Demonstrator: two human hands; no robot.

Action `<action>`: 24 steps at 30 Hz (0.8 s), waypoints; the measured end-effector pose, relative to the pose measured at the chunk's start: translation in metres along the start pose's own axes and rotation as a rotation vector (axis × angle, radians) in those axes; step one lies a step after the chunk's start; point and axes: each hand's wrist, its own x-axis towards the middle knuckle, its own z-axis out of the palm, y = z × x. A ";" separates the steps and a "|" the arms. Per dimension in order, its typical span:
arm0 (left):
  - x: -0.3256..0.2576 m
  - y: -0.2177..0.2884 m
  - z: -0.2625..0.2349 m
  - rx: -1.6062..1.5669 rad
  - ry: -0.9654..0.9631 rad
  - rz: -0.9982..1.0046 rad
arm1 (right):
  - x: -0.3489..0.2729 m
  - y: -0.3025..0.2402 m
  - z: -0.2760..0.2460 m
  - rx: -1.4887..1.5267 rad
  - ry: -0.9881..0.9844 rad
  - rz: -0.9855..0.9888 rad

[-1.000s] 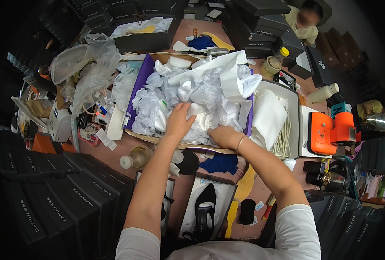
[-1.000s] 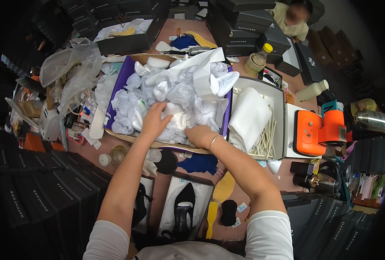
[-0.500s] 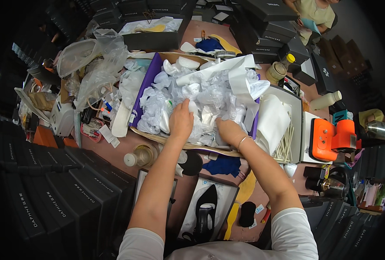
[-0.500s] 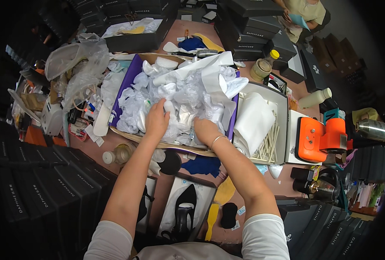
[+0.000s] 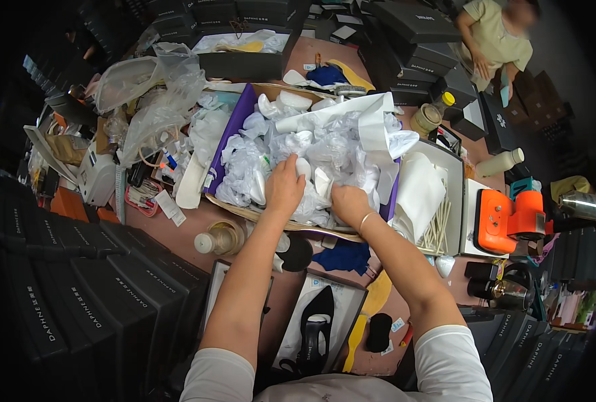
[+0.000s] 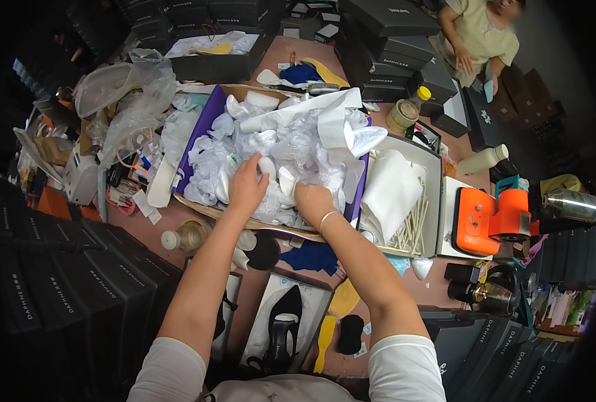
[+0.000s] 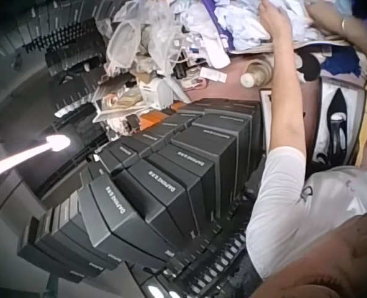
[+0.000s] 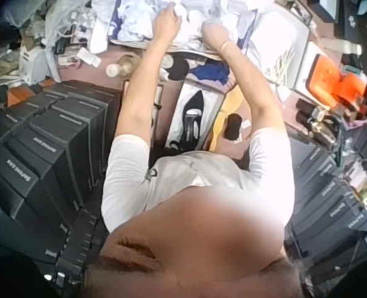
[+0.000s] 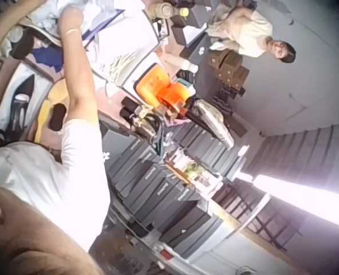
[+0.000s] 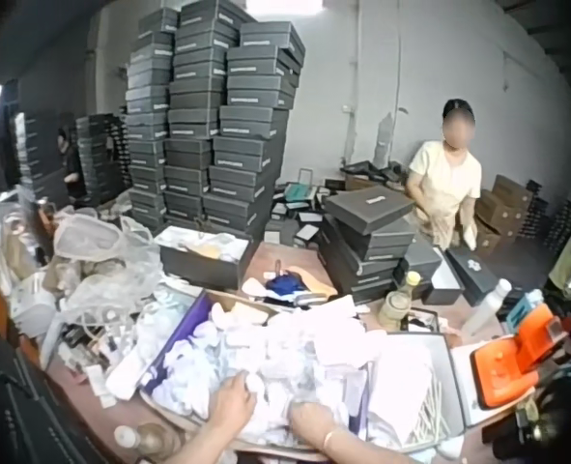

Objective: Clean shoes with a brush and pack them into boxes with tissue paper.

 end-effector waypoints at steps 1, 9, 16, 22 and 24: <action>0.001 0.000 -0.002 -0.024 0.064 0.056 | -0.010 -0.009 -0.023 0.063 -0.004 -0.009; 0.001 0.026 -0.031 -0.170 0.239 0.453 | -0.078 0.024 -0.077 1.286 -0.029 0.296; -0.109 0.099 -0.066 -0.987 -0.260 -0.079 | -0.150 0.001 -0.082 1.527 0.062 0.229; -0.258 0.107 -0.071 -1.245 -0.310 -0.471 | -0.262 -0.075 -0.067 0.787 0.199 -0.173; -0.312 0.116 -0.079 -1.236 -0.379 -0.595 | -0.309 -0.093 -0.042 0.687 0.111 -0.237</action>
